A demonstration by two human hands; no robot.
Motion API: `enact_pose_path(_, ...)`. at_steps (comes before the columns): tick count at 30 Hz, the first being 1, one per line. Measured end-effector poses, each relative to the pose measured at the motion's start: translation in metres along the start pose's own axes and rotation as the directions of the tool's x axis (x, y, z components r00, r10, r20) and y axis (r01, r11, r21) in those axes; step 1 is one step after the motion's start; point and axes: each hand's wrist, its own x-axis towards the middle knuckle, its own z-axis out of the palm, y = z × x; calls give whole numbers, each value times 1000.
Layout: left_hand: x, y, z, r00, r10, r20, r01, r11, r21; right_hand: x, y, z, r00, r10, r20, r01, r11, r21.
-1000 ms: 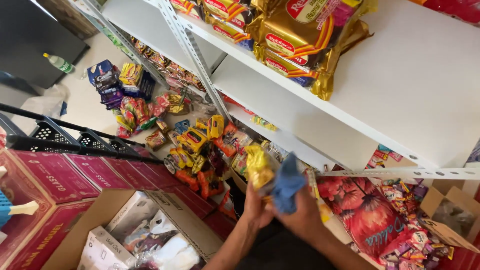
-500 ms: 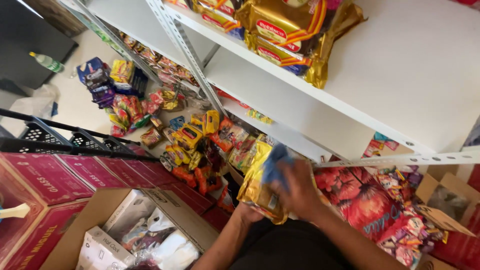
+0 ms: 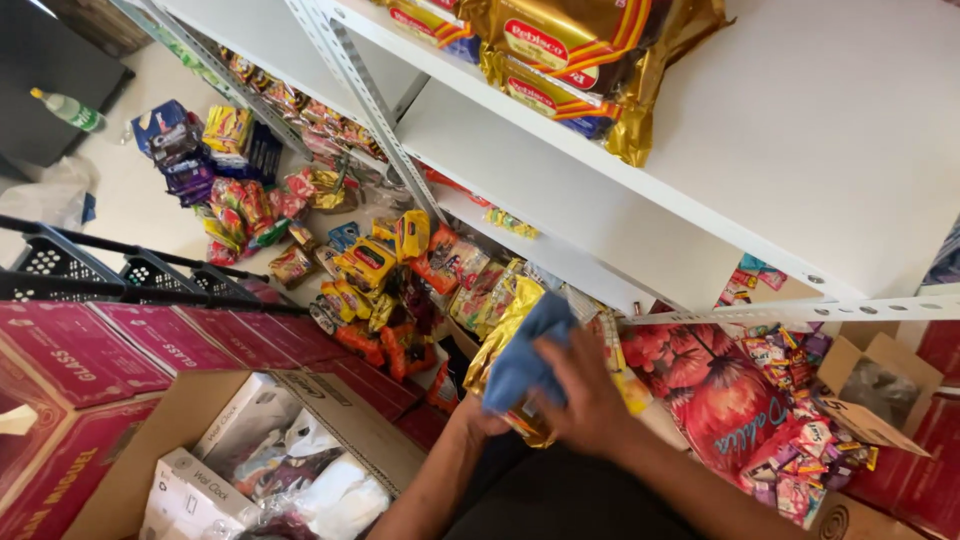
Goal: Wiping snack packages with a cloth and organizing them on storage shelves.
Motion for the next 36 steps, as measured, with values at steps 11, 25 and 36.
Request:
enact_pose_path(11, -6, 3, -6, 1000, 21, -17, -20, 998, 63, 24, 25, -17, 988, 94, -123, -103, 992, -69)
enact_pose_path(25, -7, -5, 3, 999, 37, 2, -37, 992, 123, 23, 3, -30, 981, 193, -30, -195, 975, -110)
enact_pose_path(36, 16, -19, 13, 990, 130, 51, -133, 989, 58, -4, 6, -14, 987, 123, 103, -120, 992, -32)
